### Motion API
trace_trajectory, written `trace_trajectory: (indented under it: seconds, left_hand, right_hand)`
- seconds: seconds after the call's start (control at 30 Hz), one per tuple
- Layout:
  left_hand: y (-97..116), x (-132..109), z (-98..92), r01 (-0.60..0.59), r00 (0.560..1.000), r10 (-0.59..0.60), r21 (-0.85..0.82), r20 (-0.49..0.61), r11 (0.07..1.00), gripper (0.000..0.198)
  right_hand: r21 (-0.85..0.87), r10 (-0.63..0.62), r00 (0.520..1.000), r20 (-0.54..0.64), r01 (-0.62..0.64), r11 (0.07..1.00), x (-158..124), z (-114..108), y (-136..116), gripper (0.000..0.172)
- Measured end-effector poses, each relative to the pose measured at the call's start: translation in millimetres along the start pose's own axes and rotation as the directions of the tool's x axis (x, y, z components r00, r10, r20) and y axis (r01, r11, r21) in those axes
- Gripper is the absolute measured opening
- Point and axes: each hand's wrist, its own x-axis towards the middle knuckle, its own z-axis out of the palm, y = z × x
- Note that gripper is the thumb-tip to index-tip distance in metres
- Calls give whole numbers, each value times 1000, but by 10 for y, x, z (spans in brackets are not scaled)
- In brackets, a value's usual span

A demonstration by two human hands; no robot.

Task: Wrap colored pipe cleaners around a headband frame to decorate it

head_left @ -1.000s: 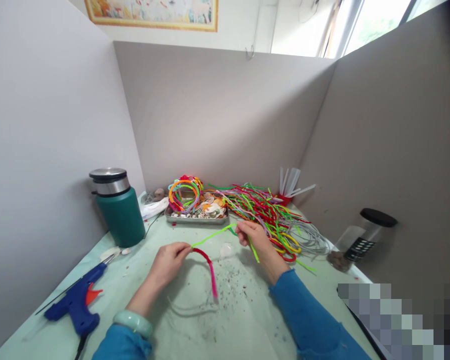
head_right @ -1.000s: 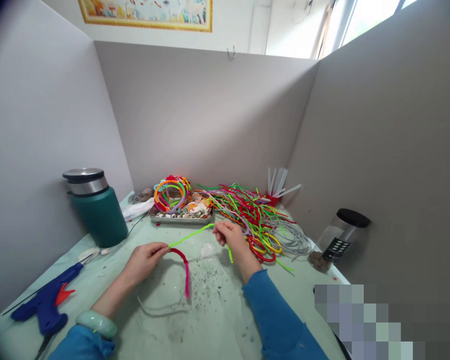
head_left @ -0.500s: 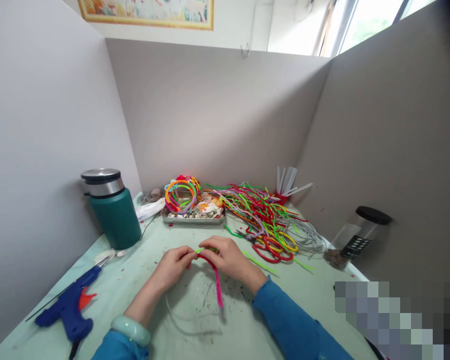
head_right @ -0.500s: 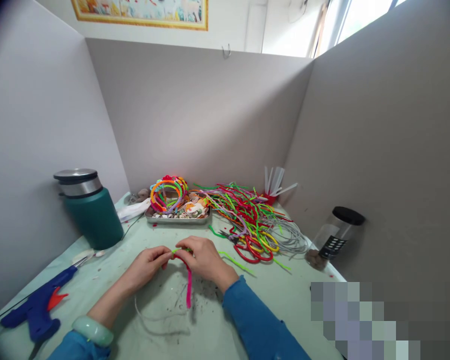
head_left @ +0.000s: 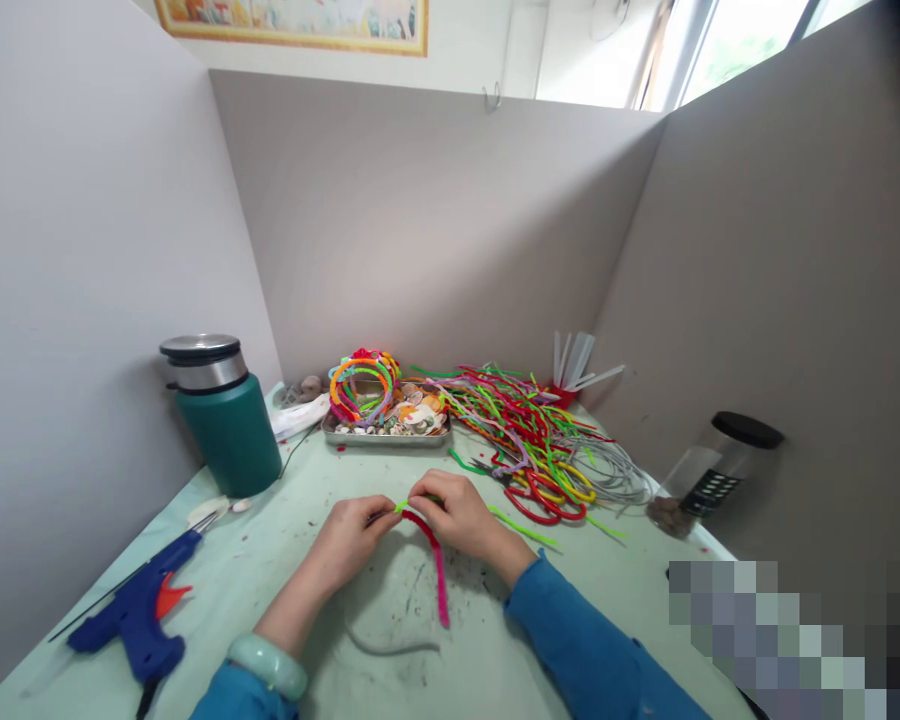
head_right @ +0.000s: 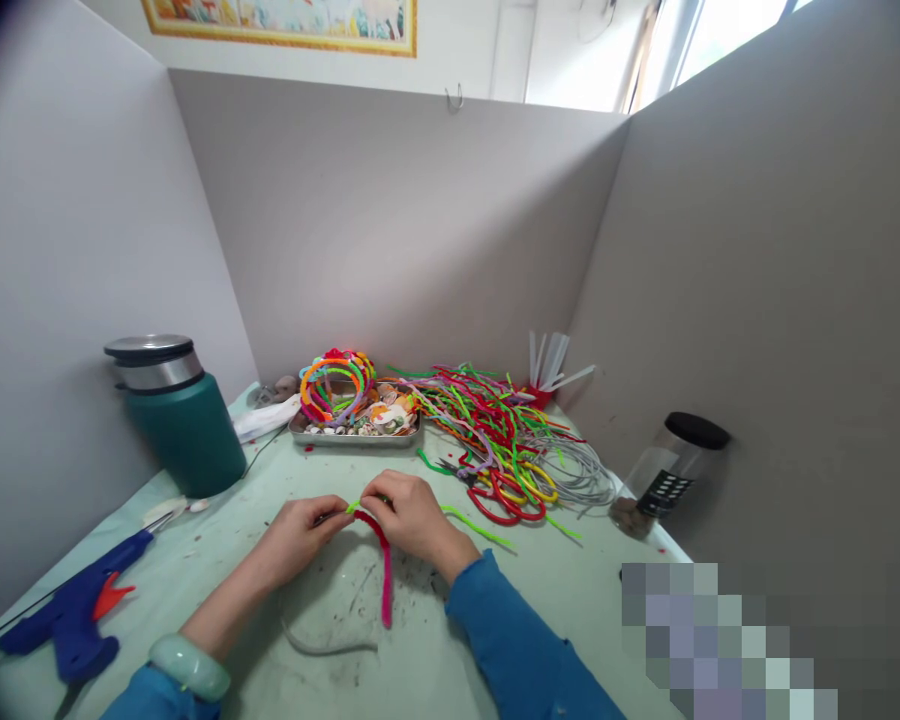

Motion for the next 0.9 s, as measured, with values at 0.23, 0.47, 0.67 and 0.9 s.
trace_trajectory:
  seconds: [0.23, 0.47, 0.67, 0.9]
  left_hand:
    - [64, -15, -33, -181, 983, 182, 31, -25, 983, 31]
    - [171, -69, -76, -217, 967, 217, 16, -133, 976, 30]
    - [193, -65, -57, -200, 969, 180, -103, -171, 974, 25]
    - [76, -2, -26, 37, 974, -107, -327, -199, 944, 33]
  right_hand:
    - [217, 183, 983, 26, -184, 959, 15, 10, 99, 14]
    - [554, 318, 889, 328, -454, 698, -6, -31, 99, 19]
    - [616, 349, 787, 509, -616, 491, -60, 54, 147, 26]
    - [645, 345, 911, 224, -404, 649, -22, 149, 131, 27]
